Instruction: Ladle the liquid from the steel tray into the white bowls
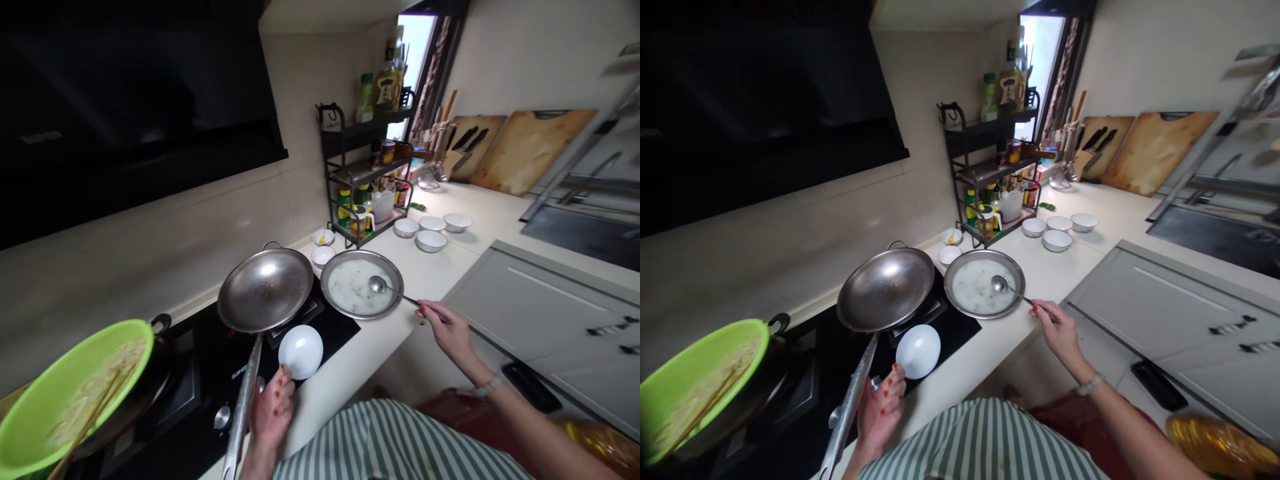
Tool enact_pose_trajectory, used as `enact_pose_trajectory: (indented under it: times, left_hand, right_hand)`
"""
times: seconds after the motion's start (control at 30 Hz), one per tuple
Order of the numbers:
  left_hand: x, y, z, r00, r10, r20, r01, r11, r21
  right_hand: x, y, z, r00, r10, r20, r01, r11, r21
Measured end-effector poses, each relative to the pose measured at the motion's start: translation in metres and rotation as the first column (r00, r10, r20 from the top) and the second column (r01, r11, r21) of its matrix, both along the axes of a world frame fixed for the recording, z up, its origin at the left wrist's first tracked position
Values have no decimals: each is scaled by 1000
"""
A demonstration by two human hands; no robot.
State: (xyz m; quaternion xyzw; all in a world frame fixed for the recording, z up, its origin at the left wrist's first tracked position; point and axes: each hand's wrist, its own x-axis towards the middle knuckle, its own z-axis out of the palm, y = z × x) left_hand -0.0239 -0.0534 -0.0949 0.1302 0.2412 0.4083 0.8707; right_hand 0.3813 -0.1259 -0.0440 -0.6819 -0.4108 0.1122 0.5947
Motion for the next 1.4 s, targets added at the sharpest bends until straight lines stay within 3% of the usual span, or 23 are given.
enact_pose_trajectory:
  times: [0.07,0.17,0.3,0.4,0.47,0.57,0.67,0.77,0.9,0.97,1.03,1.07,1.13,1.2,1.27,1.4]
  left_hand:
    - [16,-17,-11,996,-60,66,70,984,-162]
    - [50,-30,-15,956,-277,98,292,932,-215]
    - [101,-25,5,903,-425,65,428,880,-206]
    - [137,-23,21,844,-519,-136,502,853,-141]
    - [158,-25,26,808,-461,-367,496,869,1]
    - [183,-25,28,776,-179,-605,415,867,277]
    - [198,-15,30,761,43,-647,393,764,512]
    - [208,2,35,725,244,-644,378,640,668]
    - [220,20,40,699,356,-621,403,521,752]
    - [227,25,40,685,402,-608,358,542,761]
    - [235,28,40,653,458,-603,281,594,754]
    - [240,30,40,630,505,-590,209,621,755]
    - [249,32,40,573,589,-570,64,662,747]
    - [260,32,41,455,677,-579,-72,676,734]
    - [271,31,45,353,728,-588,-179,669,721]
    - [294,26,56,248,753,-610,-350,656,668]
  right_hand:
    - [-3,-2,-4,999,21,42,-21,1000,-7]
    - [-15,-3,-12,979,115,171,-111,993,-29]
    - [-36,-1,-22,899,272,343,-257,962,-89]
    - [-49,-1,-26,840,361,405,-328,933,-149]
    - [-55,-1,-26,807,399,435,-358,917,-176]
    - [-59,1,-25,756,448,477,-408,893,-192]
    - [-57,8,-20,680,513,523,-486,850,-202]
    - [-53,23,-9,576,574,582,-572,792,-215]
    - [-34,43,10,441,687,578,-702,665,-255]
    - [-11,52,13,427,732,531,-746,617,-251]
    - [26,63,5,482,747,458,-753,620,-218]
    - [49,71,-3,537,737,411,-740,645,-191]
    - [99,88,-22,742,622,249,-608,781,-141]
    - [146,105,-42,858,512,-51,-510,833,-213]
    - [179,118,-56,822,443,-359,-559,750,-353]
    - [190,122,-65,496,381,-781,-831,470,-298]
